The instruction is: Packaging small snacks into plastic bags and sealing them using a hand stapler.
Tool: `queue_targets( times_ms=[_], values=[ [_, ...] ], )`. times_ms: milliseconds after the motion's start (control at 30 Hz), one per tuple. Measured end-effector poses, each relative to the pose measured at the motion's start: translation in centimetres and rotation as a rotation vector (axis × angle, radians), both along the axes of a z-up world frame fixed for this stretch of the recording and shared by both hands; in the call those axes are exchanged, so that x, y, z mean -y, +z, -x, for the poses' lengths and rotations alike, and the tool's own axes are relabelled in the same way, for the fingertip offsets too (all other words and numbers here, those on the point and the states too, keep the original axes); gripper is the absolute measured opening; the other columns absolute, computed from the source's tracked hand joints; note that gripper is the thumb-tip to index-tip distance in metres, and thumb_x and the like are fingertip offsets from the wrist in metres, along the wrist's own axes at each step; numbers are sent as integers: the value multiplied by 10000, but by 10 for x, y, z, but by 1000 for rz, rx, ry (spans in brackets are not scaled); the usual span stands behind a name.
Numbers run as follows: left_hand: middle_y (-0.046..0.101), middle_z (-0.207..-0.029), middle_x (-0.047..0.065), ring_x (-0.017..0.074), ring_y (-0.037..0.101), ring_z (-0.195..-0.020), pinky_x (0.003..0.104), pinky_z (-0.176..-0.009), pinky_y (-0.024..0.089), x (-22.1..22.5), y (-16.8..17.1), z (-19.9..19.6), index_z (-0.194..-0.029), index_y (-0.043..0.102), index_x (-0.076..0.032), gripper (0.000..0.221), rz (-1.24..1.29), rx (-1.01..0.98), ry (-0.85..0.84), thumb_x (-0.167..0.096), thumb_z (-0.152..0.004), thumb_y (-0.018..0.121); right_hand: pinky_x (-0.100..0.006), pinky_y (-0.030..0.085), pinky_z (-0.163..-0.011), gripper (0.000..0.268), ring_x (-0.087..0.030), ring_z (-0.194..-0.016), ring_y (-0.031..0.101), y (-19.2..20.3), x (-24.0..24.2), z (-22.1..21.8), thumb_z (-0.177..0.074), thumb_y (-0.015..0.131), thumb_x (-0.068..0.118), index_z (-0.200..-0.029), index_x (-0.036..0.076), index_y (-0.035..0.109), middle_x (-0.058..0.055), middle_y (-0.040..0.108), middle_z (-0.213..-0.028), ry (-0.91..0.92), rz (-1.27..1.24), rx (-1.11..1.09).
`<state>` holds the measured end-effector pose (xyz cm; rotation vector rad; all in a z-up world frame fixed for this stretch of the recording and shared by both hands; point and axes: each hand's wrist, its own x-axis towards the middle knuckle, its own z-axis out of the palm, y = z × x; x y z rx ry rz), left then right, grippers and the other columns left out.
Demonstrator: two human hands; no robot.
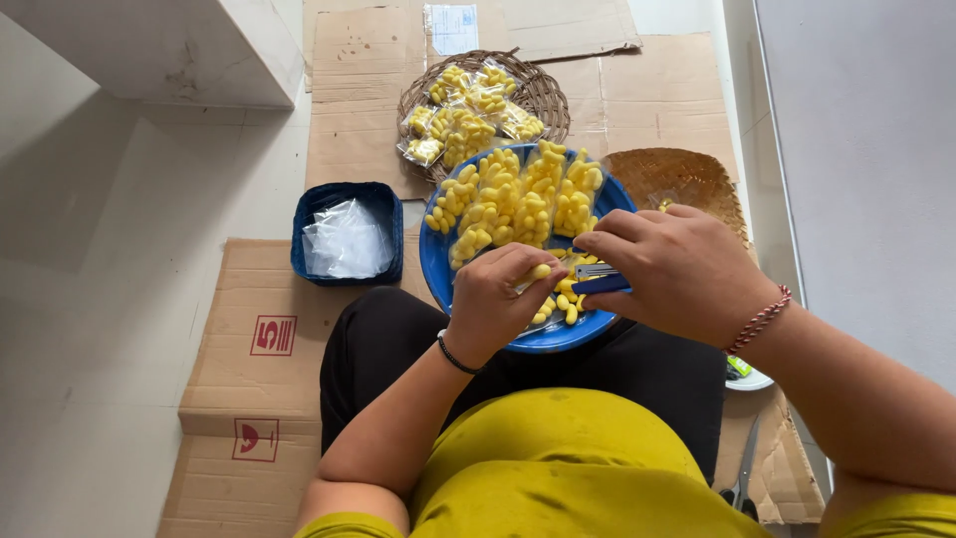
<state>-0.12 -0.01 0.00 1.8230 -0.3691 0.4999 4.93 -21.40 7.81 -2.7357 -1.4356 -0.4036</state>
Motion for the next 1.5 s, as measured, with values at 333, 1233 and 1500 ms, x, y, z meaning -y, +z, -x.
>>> queue_targets(
  times_ms=[333, 1233, 1500],
  values=[
    [776, -941, 156, 335, 760, -868, 400, -774, 627, 0, 2, -1, -1060, 790, -80, 166, 110, -96, -41, -91, -894, 793, -376, 527, -707, 565, -195, -884, 710, 5, 1, -11, -764, 731, 672, -1110, 235, 641, 40, 690, -987, -22, 121, 41],
    [761, -833, 99, 106, 658, -865, 303, -804, 604, 23, -28, -9, -1010, 799, -57, 149, 588, -402, -188, -184, -988, 724, -312, 526, -842, 463, -155, -796, 722, -52, 13, -12, -794, 854, 113, -1198, 169, 635, -32, 765, -802, -160, -821, -802],
    [732, -786, 62, 62, 633, -806, 245, -740, 582, 21, -34, -11, -1020, 786, -36, 239, 555, -384, -295, -143, -825, 873, -352, 534, -834, 451, -186, -794, 726, -55, 17, -10, -790, 848, 83, -1184, 147, 640, -72, 764, -806, -166, -832, -813]
  ],
)
